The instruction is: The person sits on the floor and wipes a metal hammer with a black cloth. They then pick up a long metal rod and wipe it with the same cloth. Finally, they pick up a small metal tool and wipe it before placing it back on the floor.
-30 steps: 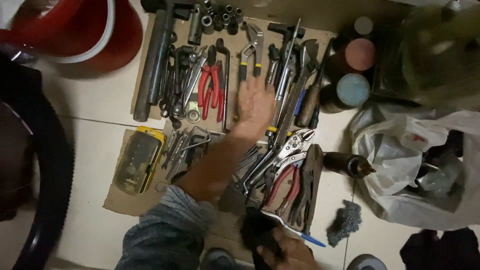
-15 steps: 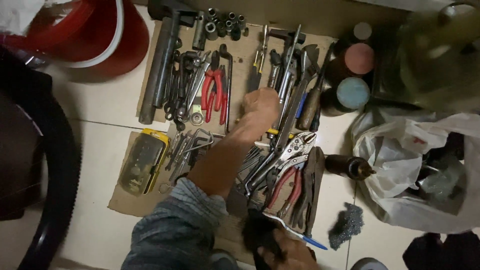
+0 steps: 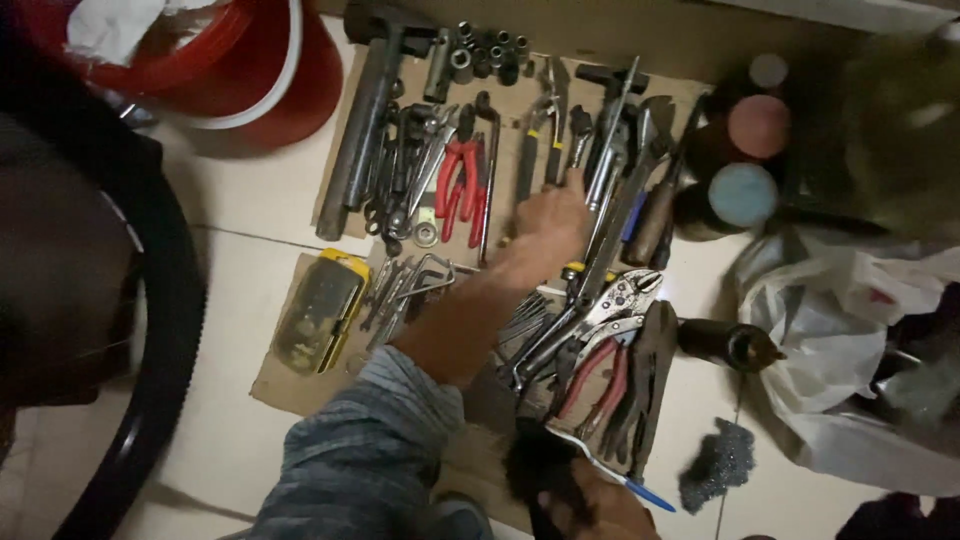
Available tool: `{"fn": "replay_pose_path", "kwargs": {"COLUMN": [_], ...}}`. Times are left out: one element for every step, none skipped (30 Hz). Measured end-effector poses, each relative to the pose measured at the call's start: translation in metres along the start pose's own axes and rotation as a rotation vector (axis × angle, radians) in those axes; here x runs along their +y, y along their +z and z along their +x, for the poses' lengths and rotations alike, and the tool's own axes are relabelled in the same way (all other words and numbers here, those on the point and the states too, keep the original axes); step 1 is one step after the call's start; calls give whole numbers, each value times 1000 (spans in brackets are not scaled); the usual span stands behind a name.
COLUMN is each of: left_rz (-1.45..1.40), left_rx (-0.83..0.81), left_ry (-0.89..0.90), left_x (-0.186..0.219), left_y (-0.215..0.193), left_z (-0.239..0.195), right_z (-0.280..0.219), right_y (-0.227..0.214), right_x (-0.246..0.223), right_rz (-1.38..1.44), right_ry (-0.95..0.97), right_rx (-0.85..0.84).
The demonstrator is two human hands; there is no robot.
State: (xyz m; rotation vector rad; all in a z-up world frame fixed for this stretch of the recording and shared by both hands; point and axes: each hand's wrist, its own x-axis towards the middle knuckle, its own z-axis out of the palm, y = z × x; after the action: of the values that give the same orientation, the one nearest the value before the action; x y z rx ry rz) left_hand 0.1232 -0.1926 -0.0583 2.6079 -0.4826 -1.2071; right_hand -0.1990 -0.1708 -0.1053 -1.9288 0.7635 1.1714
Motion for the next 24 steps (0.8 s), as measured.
{"fn": "replay_pose_path", "kwargs": {"left_rz": [1,86,171,170,357,544,543,508,475,475,525,575,574,302,27,21,-36,-93,-99,-138,-173,-175,-114,-53], "left_rx": [2,46,88,88,49,9,10,5,2,5,-80,-166,-165,-107,-48,-47,-58,-70,-73,-61,-47,-49,-46,-43], "left_ry": [-4,46,100,101,79,56,57,30,1,-1,17,35,29,1,-26,-31,-45,-60,-52,-67,-86,-82,-105,-128], "left_x": [-4,-7,-9,-5,-4,-3,-3,-2,-4,-1,2,5,4,3,2,0,-2,-4,-4,-4,-6,-4,-3,-1], "left_y": [8,15,23,27,29,30,32,33,32,22,13,4,6,8,11,8,4,0,-2,-4,-6,-2,1,4], "left_z": [7,14,21,28,35,42,49,56,63,46,30,14,17,20,24,18,12,7,2,-3,-8,-4,1,5], "right_z": [10,21,30,27,27,25,22,19,16,17,19,21,36,52,66,74,82,91,70,49,30,28,27,26], "right_y": [13,26,38,33,28,24,23,22,21,23,24,26,37,48,58,64,69,74,63,52,43,39,35,31], "right_x": [14,29,44,42,38,35,33,31,28,27,27,26,42,57,74,83,90,99,78,58,35,31,26,21], "right_rz": [-1,-31,-61,-61,-73,-86,-87,-58,-30,-31,-47,-63,-65,-151,-239,-245,-314,-381,-388,-312,-229,-230,-210,-189], "right_ry": [-4,-186,-364,-363,-290,-216,-217,-200,-187,-191,-95,1,-4,-193,-382,-385,-559,-733,-724,-505,-288,-284,-169,-53], "right_rx": [-2,173,351,352,250,147,149,181,213,214,182,149,147,225,304,300,416,532,533,394,259,260,171,83]}}
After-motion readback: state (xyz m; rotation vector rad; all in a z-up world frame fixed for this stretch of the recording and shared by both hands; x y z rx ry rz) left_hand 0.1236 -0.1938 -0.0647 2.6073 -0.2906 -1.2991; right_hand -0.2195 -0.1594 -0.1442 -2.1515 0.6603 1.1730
